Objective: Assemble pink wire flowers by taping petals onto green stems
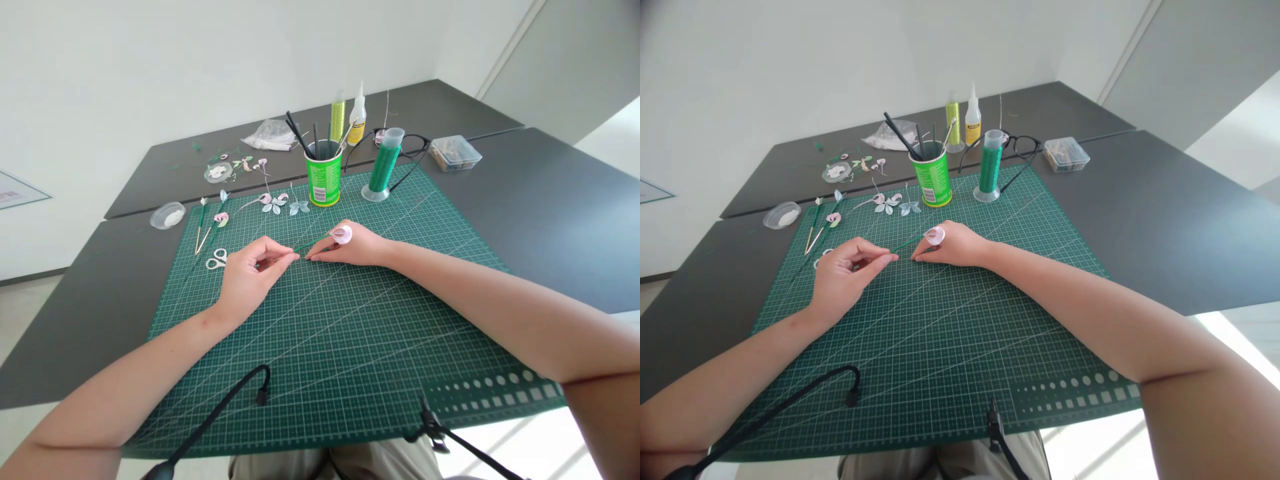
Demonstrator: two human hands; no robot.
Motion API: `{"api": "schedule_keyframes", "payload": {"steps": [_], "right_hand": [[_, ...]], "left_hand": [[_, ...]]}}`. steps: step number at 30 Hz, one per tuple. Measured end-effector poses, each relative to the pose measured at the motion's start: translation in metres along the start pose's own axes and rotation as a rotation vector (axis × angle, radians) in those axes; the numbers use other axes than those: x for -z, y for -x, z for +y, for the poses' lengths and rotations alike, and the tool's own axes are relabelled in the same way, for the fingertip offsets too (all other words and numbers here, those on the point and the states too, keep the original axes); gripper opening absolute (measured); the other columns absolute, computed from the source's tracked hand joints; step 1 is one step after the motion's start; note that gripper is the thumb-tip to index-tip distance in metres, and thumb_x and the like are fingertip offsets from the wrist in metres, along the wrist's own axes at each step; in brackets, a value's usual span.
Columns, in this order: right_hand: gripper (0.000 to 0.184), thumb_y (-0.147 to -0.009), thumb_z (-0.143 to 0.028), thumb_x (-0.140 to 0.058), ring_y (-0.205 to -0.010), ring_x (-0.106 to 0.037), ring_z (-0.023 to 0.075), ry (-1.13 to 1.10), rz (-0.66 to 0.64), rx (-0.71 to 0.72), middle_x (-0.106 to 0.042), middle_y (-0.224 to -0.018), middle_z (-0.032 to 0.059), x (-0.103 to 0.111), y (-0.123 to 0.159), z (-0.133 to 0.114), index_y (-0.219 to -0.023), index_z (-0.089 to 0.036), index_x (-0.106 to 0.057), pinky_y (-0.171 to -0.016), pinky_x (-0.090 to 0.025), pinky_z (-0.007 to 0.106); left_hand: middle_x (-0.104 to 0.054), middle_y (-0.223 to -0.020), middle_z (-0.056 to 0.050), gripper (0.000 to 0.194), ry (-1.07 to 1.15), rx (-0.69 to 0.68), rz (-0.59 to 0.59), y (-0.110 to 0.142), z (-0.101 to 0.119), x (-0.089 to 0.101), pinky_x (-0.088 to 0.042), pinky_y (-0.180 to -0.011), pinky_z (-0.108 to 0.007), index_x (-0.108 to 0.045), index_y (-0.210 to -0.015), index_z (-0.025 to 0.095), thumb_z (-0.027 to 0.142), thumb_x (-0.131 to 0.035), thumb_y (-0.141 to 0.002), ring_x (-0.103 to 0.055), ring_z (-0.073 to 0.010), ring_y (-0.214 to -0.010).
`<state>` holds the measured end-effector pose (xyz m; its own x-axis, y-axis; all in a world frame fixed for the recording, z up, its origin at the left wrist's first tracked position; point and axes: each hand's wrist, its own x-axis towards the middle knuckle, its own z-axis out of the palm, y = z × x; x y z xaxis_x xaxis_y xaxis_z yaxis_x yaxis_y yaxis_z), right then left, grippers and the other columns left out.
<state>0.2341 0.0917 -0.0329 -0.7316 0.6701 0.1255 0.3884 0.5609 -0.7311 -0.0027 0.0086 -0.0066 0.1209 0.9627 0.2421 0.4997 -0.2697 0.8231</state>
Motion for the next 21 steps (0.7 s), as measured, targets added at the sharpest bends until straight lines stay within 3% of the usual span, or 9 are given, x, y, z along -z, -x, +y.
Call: {"api": "schedule_keyframes", "payload": {"steps": [4, 10, 17, 21], "right_hand": [[0.017, -0.093, -0.028, -0.077, -0.063, -0.059, 0.0111, -0.05, -0.068, 0.018, -0.08, -0.079, 0.003, -0.005, 0.001, -0.006, -0.102, -0.021, -0.089, -0.061, -0.041, 0.026], [0.026, -0.093, -0.033, -0.074, -0.053, -0.041, 0.0065, -0.384, -0.337, -0.001, -0.07, -0.067, -0.0011, -0.004, 0.007, -0.022, -0.106, -0.014, -0.087, -0.053, -0.031, 0.025], [0.036, -0.097, -0.031, -0.071, -0.051, -0.029, 0.0053, -0.544, -0.464, 0.011, -0.047, -0.057, -0.0072, 0.0, 0.013, -0.043, -0.118, -0.004, -0.082, -0.046, -0.021, 0.025], [0.043, -0.101, -0.035, -0.067, -0.049, -0.025, 0.0049, -0.685, -0.492, 0.024, -0.033, -0.056, -0.0108, 0.011, 0.017, -0.049, -0.128, -0.003, -0.076, -0.045, -0.02, 0.024]], "left_hand": [[-0.083, -0.088, -0.006, 0.015, 0.046, 0.045, 0.012, -0.007, -0.004, 0.002, -0.055, -0.067, -0.03, -0.071, -0.088, 0.021, 0.035, -0.074, -0.092, -0.078, -0.0209, -0.082], [-0.083, -0.09, -0.005, 0.013, -0.009, 0.048, 0.034, -0.009, -0.007, 0.002, -0.055, -0.07, -0.03, -0.072, -0.088, 0.021, 0.033, -0.074, -0.093, -0.078, -0.0199, -0.083], [-0.081, -0.088, -0.002, 0.014, -0.096, 0.041, -0.013, -0.006, -0.01, 0.0, -0.051, -0.07, -0.031, -0.075, -0.086, 0.022, 0.035, -0.078, -0.092, -0.071, -0.0177, -0.077], [-0.079, -0.082, 0.001, 0.013, -0.161, 0.023, -0.102, -0.005, -0.009, 0.001, -0.047, -0.064, -0.029, -0.075, -0.084, 0.023, 0.033, -0.076, -0.092, -0.065, -0.016, -0.069]]}}
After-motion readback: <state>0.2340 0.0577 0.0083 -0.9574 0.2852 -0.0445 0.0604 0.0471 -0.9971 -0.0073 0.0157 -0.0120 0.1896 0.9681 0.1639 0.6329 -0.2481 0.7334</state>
